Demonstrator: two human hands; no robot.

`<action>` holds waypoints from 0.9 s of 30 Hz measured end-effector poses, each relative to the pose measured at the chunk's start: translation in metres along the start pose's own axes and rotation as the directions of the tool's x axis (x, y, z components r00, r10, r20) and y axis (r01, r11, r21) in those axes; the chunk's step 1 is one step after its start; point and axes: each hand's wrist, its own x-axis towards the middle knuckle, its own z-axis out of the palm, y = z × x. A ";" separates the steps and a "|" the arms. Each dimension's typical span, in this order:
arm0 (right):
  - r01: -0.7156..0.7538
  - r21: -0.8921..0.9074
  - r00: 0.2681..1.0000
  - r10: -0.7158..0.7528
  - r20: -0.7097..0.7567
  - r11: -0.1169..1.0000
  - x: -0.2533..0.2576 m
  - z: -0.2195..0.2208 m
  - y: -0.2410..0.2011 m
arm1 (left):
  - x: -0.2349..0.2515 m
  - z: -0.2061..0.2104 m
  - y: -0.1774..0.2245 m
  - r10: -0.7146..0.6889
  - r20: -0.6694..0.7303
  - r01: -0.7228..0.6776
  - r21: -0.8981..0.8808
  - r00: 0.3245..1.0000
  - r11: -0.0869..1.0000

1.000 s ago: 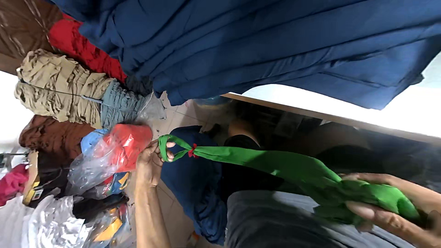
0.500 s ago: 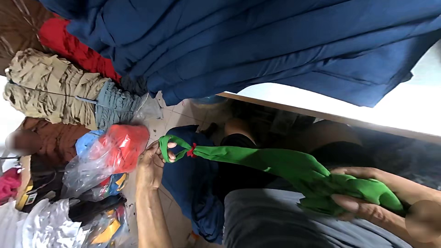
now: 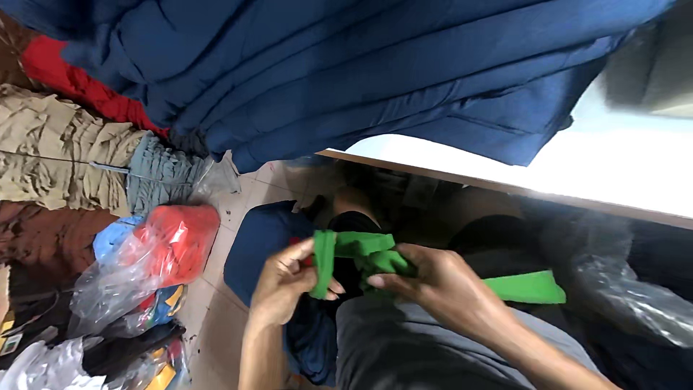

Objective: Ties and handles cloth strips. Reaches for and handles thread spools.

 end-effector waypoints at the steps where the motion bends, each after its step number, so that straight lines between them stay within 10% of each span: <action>1: -0.007 -0.012 1.000 0.008 0.014 1.000 0.004 0.003 -0.001 | 0.003 0.008 -0.003 -0.015 0.035 0.015 0.022 0.999 1.000; 6: -0.005 -0.027 0.999 0.004 -0.047 1.000 0.002 -0.005 0.014 | 0.012 0.012 -0.009 0.018 0.028 -0.020 0.056 0.999 0.998; 18: -0.076 0.031 0.928 0.082 -0.364 0.997 -0.063 -0.113 0.069 | -0.011 -0.042 0.002 0.152 -0.494 -0.184 -0.017 0.856 0.983; 27: 0.038 -0.587 0.993 0.036 0.115 0.809 -0.070 -0.116 0.081 | -0.009 -0.033 0.001 0.178 -0.527 -0.084 0.197 0.831 0.977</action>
